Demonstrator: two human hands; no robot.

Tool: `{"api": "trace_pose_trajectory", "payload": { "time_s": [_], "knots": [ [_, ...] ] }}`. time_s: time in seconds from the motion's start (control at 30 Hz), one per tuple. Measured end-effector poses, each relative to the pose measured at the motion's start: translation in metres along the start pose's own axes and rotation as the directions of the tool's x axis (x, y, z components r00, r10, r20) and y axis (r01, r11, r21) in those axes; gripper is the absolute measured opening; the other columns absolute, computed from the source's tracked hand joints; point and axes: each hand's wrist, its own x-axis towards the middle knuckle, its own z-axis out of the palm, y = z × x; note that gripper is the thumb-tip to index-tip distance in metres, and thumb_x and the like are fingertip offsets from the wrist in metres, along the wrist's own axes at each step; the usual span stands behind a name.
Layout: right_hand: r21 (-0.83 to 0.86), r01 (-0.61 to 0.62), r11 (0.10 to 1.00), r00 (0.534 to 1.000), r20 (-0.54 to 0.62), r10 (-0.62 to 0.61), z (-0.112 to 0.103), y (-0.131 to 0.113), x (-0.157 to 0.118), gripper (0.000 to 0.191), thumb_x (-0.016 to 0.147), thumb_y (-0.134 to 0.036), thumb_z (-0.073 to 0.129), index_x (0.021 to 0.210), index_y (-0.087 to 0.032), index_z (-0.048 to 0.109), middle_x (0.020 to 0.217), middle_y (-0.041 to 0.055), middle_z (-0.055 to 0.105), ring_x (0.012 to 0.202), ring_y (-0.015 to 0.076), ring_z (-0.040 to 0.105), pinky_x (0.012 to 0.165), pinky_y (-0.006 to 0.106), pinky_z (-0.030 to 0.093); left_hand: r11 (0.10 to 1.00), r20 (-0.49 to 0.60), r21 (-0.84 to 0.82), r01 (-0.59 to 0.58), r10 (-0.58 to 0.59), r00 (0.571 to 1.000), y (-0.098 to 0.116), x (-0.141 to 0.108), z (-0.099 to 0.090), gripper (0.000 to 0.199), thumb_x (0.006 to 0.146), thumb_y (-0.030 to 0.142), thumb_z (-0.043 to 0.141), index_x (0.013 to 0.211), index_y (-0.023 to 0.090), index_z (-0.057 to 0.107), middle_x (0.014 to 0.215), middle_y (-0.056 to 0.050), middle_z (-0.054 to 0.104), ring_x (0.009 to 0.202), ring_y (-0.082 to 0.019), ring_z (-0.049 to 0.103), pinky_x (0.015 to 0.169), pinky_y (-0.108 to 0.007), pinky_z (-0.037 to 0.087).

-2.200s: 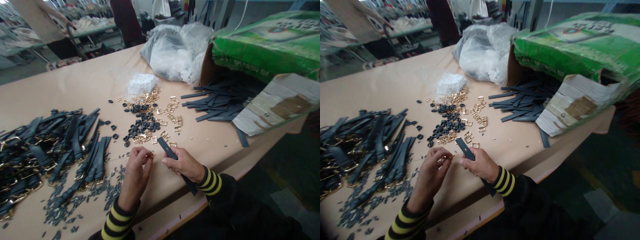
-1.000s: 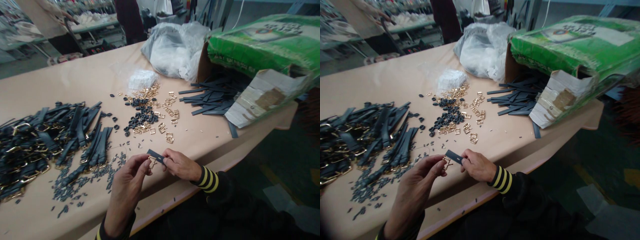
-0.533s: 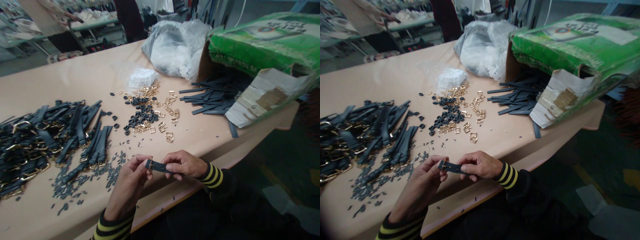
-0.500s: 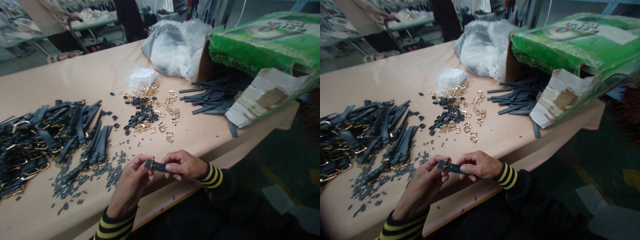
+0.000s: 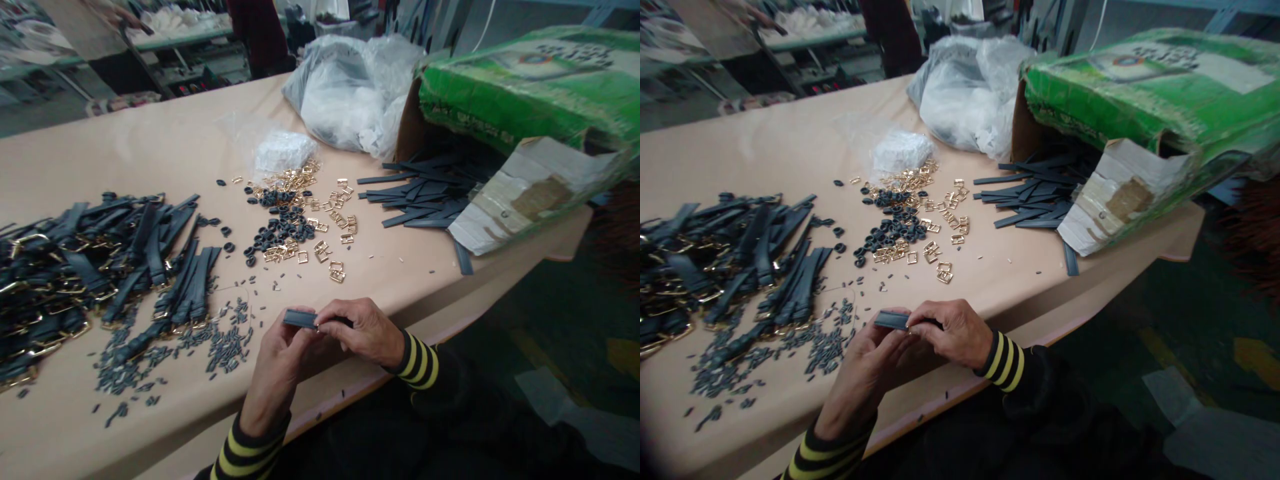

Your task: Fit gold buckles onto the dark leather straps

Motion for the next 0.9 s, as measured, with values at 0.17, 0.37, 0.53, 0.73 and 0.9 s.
{"api": "trace_pose_trajectory", "payload": {
  "time_s": [0.17,0.37,0.53,0.73,0.9],
  "knots": [
    [0.044,-0.029,0.999,0.999,0.022,0.028,-0.001,0.0,0.0,0.013,0.082,-0.023,0.053,0.086,-0.016,0.063,0.075,-0.0007,0.062,0.045,0.0052,0.052,0.05,0.018,0.042,0.995,0.006,-0.093,0.046,-0.046,0.999,-0.007,-0.001,-0.005,0.026,0.07,0.036,0.064,0.083,0.013,0.061,0.077,-0.004,0.066,0.07,-0.016,0.061,0.07,-0.029,0.049],
    [-0.001,-0.045,0.999,0.999,-0.02,0.045,0.0,-0.005,-0.001,0.01,0.079,-0.018,0.055,0.083,-0.015,0.064,0.071,-0.0008,0.064,0.065,0.0097,0.058,0.066,0.02,0.043,0.997,-0.12,-0.077,-0.029,0.019,0.993,-0.018,-0.001,0.001,0.029,0.069,0.038,0.064,0.081,0.011,0.063,0.073,-0.005,0.066,0.068,-0.016,0.062,0.067,-0.028,0.049],
    [-0.05,-0.11,0.993,0.993,-0.052,0.108,0.0,-0.009,0.001,0.004,0.077,-0.018,0.057,0.078,-0.016,0.06,0.069,-0.001,0.063,0.065,0.0098,0.055,0.064,0.021,0.041,0.994,-0.138,0.059,-0.089,0.096,0.986,-0.015,-0.005,0.005,0.024,0.074,0.037,0.06,0.082,0.014,0.063,0.073,-0.003,0.067,0.069,-0.015,0.061,0.067,-0.025,0.047],
    [-0.051,-0.151,0.987,0.988,-0.047,0.149,-0.001,-0.002,0.003,0.008,0.073,-0.017,0.059,0.076,-0.016,0.052,0.068,-0.002,0.057,0.064,0.0096,0.053,0.06,0.02,0.04,0.938,-0.113,0.305,-0.166,0.208,0.972,-0.009,-0.006,0.007,0.015,0.074,0.03,0.06,0.077,0.016,0.06,0.068,0.0,0.064,0.064,-0.013,0.058,0.061,-0.022,0.046],
    [0.186,-0.266,0.946,0.963,0.023,0.267,0.0,0.004,0.006,0.019,0.071,-0.019,0.059,0.082,-0.017,0.044,0.072,-0.0003,0.059,0.066,0.0113,0.059,0.059,0.021,0.043,0.827,-0.079,0.446,-0.343,0.418,0.905,-0.011,-0.004,0.013,0.007,0.078,0.023,0.055,0.081,0.017,0.056,0.074,-0.001,0.06,0.068,-0.013,0.057,0.063,-0.024,0.047]
  ]
}}
